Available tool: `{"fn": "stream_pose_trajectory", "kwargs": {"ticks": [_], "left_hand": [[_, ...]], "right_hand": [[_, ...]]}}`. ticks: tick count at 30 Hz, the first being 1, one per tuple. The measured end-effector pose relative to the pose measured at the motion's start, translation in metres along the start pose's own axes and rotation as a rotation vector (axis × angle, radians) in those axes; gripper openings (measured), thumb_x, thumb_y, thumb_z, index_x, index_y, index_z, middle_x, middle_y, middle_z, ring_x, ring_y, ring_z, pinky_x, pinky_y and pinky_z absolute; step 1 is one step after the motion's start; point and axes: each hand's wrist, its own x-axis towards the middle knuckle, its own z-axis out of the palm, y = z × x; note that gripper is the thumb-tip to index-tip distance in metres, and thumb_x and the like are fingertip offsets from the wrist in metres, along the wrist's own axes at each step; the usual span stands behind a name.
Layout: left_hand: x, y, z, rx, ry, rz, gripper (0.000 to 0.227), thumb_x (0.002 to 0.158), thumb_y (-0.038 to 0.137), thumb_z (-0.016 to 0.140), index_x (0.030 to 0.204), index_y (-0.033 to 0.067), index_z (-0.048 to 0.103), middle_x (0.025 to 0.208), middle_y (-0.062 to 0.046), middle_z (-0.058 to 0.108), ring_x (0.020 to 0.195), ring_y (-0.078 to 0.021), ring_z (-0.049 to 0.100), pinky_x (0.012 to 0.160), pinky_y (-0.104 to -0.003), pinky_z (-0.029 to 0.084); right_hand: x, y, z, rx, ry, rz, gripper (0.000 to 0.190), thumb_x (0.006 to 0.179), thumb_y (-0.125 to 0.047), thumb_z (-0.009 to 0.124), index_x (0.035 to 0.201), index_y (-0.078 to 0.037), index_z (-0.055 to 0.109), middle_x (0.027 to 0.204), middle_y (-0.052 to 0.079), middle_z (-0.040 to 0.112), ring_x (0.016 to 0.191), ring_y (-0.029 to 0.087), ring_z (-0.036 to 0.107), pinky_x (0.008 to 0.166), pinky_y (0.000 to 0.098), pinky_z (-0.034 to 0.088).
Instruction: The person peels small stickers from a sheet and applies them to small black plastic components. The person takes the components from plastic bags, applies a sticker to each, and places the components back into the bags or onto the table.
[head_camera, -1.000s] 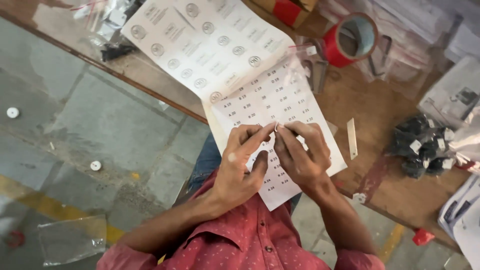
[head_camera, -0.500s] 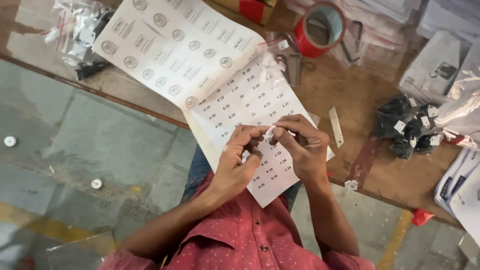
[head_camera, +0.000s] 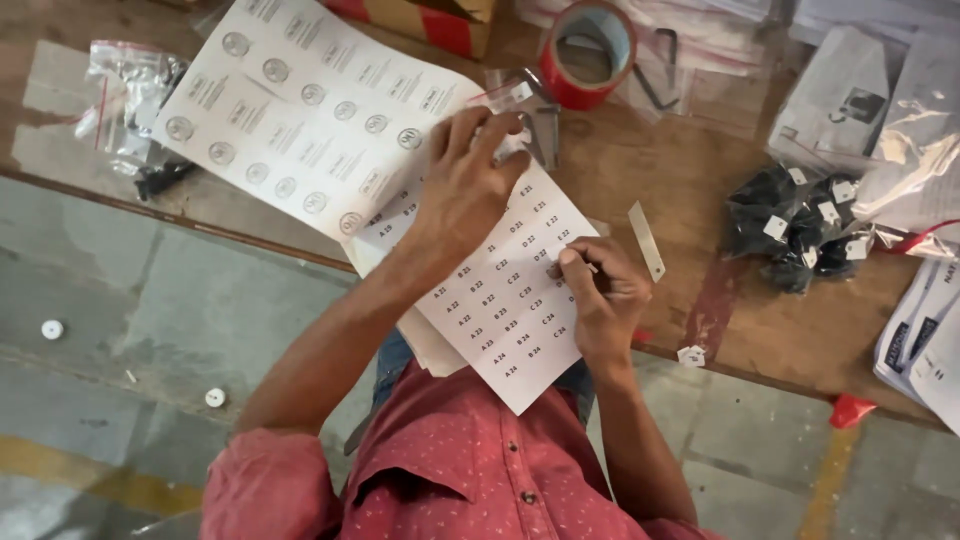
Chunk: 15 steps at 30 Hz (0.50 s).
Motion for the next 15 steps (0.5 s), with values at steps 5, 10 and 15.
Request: {"fn": "stream_pose_trajectory", "kwargs": {"ticks": [5,10,15], "left_hand": [[0.038,-0.007,-0.003,-0.372,0.134,-0.203,0.01,0.094,0.004,0.073,0.103,0.0063,0.07,0.107,-0.006,0.074,0.109,-0.025,0.067,0.094,-0.04,0.054],[0.053,-0.025,0.005,-0.775,0.017,-0.622,0.013,0.1,0.012,0.072,0.106,0.0007,0.07,0.085,-0.004,0.078,0.072,-0.0108,0.072,0.064,-0.027,0.058],[0.046,-0.049,0.041,-0.633,-0.006,-0.535,0.012,0.096,0.009,0.074,0.105,0.0009,0.072,0.083,-0.006,0.078,0.069,-0.015,0.076,0.064,-0.03,0.059]], "right_hand": [[-0.003,0.0,-0.004,-0.01,0.021,-0.034,0.005,0.098,0.002,0.069,0.101,0.005,0.071,0.101,0.006,0.069,0.08,0.011,0.066,0.072,0.0244,0.054],[-0.003,0.006,-0.003,-0.009,-0.015,-0.089,0.006,0.098,0.003,0.07,0.104,0.005,0.071,0.105,0.007,0.068,0.082,0.011,0.067,0.074,0.0242,0.055],[-0.005,0.005,-0.006,-0.011,-0.022,-0.088,0.007,0.097,0.003,0.07,0.103,0.005,0.07,0.107,0.009,0.067,0.083,0.012,0.068,0.074,0.0246,0.056]]}}
